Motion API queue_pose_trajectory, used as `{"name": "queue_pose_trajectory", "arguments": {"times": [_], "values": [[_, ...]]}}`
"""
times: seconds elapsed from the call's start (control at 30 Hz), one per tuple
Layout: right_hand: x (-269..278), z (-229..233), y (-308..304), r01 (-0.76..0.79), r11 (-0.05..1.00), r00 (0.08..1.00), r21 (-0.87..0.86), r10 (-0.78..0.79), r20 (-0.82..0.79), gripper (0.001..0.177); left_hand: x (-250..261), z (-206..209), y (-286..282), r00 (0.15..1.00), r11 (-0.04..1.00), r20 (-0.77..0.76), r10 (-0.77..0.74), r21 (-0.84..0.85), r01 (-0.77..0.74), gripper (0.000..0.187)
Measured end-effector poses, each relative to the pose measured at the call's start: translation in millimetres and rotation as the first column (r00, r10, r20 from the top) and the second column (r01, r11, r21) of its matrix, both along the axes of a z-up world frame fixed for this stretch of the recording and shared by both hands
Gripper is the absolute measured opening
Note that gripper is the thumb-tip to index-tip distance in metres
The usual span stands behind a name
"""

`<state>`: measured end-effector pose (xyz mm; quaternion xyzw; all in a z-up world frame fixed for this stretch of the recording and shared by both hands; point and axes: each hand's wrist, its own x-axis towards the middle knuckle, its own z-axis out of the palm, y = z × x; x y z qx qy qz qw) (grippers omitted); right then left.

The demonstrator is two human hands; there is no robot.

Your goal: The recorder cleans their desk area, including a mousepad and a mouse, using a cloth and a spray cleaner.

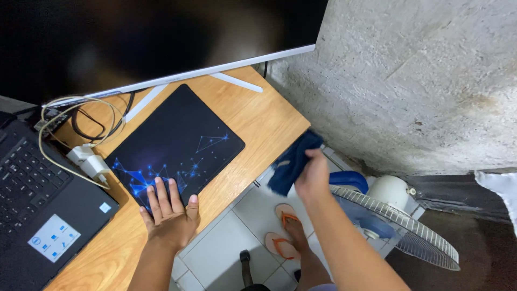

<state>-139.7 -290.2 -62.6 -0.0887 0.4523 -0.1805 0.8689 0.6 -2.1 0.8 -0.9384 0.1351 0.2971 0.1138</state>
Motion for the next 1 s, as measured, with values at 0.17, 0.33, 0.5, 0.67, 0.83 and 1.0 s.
{"name": "queue_pose_trajectory", "arguments": {"times": [0.17, 0.33, 0.5, 0.67, 0.83, 1.0], "values": [[-2, -40, 28, 0.136, 0.984, 0.99, -0.115, -0.13, 0.059, 0.018, 0, 2, -3, 1.0, 1.0, 0.008, 0.015, -0.016, -0.015, 0.086], [1, 21, 142, -0.036, 0.999, 0.999, 0.02, 0.037, -0.028, 0.034, 0, 0, -3, 1.0, 1.0, 0.001, -0.008, 0.019, 0.008, 0.086], [-6, 15, 189, -0.197, 0.976, 0.98, 0.094, 0.2, -0.02, 0.044, -1, -3, 2, 0.999, 1.0, 0.037, -0.017, -0.007, 0.018, 0.085], [-2, 29, 127, -0.121, 0.985, 0.99, 0.124, 0.128, -0.057, 0.035, 1, 2, -2, 1.0, 1.0, -0.001, -0.013, 0.024, 0.013, 0.086], [26, 61, 153, 0.064, 0.995, 0.97, -0.077, -0.08, -0.231, 0.046, 0, 0, -5, 1.0, 1.0, -0.002, 0.003, 0.02, -0.003, 0.086], [33, -27, 239, 0.045, 0.997, 0.979, -0.066, -0.058, -0.197, 0.049, 0, -7, 3, 1.0, 1.0, 0.02, -0.011, 0.01, 0.011, 0.087]]}}
